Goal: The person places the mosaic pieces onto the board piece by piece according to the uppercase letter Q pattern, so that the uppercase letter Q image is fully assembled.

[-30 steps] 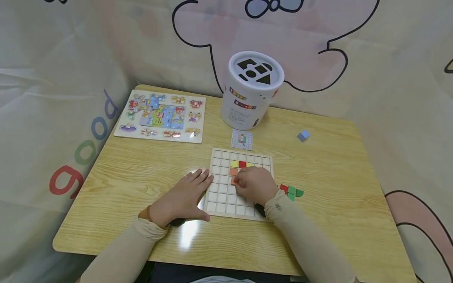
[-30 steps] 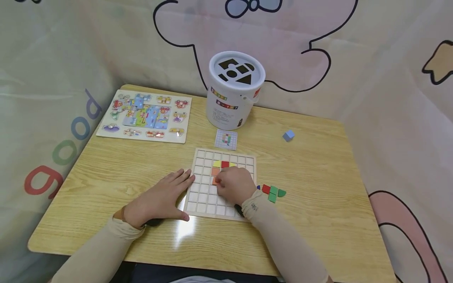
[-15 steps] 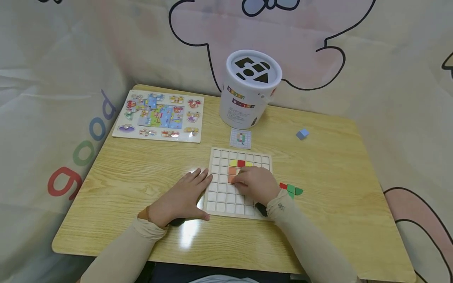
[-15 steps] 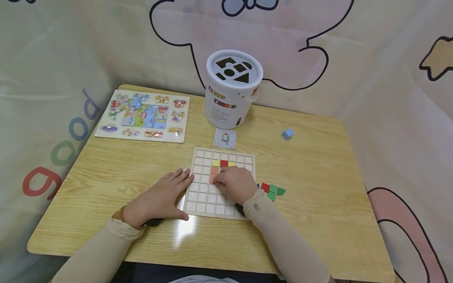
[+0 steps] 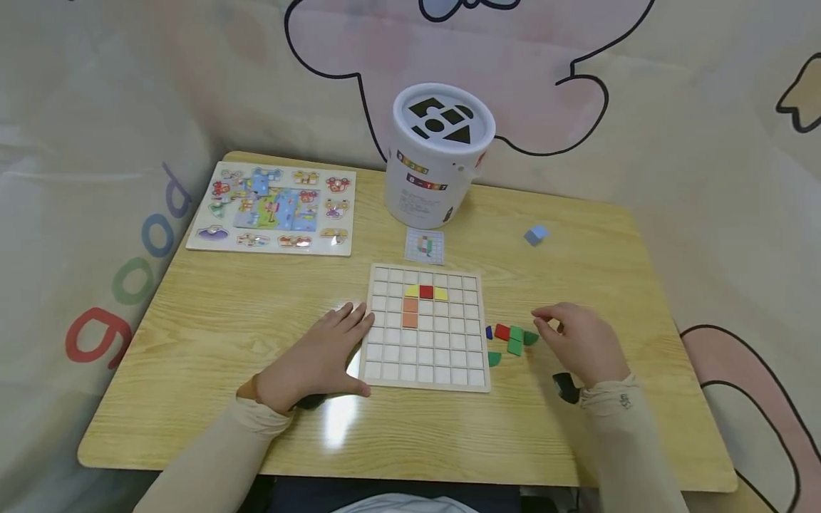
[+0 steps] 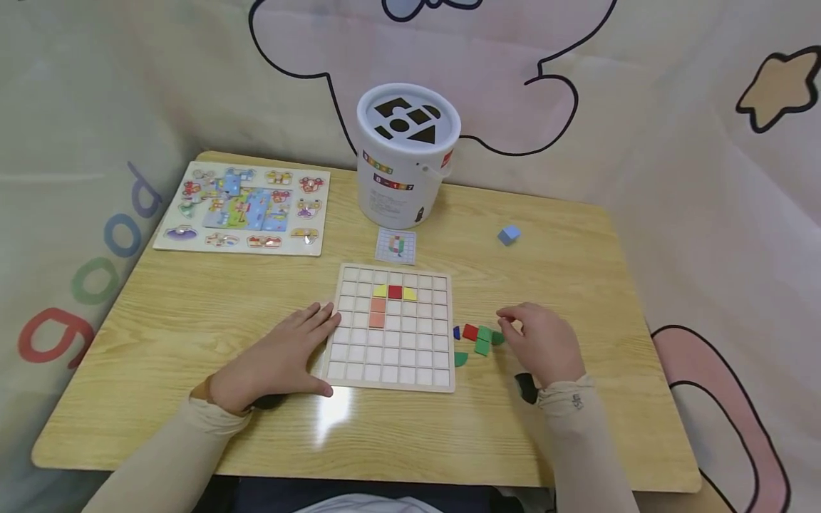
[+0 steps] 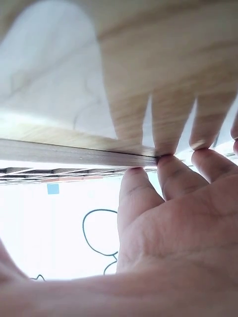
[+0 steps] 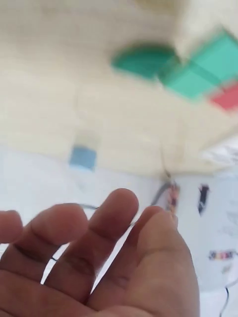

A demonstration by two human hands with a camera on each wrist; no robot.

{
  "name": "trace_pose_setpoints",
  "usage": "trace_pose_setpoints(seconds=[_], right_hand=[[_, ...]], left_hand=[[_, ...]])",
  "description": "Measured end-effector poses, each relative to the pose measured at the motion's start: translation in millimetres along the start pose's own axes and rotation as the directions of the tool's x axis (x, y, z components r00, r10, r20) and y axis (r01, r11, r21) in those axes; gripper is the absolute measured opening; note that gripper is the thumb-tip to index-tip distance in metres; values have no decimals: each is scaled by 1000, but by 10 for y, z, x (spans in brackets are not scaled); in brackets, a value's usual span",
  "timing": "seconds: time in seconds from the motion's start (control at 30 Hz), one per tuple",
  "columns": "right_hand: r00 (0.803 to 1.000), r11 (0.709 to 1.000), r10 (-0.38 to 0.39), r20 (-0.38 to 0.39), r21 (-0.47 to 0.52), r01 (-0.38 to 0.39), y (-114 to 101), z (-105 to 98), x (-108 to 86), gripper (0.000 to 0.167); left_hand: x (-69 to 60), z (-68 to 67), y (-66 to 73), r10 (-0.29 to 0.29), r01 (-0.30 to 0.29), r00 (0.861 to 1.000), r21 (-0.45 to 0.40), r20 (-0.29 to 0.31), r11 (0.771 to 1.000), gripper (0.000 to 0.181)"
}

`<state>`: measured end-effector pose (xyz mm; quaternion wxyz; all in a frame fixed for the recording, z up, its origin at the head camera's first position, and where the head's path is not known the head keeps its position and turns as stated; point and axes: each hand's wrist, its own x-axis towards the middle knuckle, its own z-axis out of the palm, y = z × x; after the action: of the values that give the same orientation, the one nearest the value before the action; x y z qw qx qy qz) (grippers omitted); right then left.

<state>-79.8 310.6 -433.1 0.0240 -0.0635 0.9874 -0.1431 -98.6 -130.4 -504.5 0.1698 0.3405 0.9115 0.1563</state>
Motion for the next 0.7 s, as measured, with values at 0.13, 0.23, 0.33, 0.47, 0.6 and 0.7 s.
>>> trace_pose_setpoints(seconds=[0.13, 0.23, 0.33, 0.47, 0.6, 0.7], right_hand=[[992, 995, 98, 79, 1, -98, 162, 178, -92, 28], [986, 991, 134, 96, -7, -134, 229, 314, -129, 29], [990, 992, 126, 68, -36, -124, 263, 415, -136, 31], [992, 991, 122, 33, -64, -119, 264, 479, -122, 33], [987, 986, 155, 42, -65, -152, 229, 489, -105, 33], [981, 983, 179, 68, -56, -175, 204, 487, -90, 34]], left_hand=[[-14, -4, 5, 1, -1, 1000, -7, -10, 1000, 129], [-12, 1, 12, 3, -3, 1000, -15, -16, 1000, 129], [-5, 6, 10, -2, 2, 1000, -15, -10, 1000, 130], [-7, 16, 7, -5, 5, 1000, -25, -13, 1000, 130], [-12, 15, 5, -4, 3, 1000, -32, -15, 999, 129], [-18, 8, 4, -2, 2, 1000, -27, -19, 1000, 128]])
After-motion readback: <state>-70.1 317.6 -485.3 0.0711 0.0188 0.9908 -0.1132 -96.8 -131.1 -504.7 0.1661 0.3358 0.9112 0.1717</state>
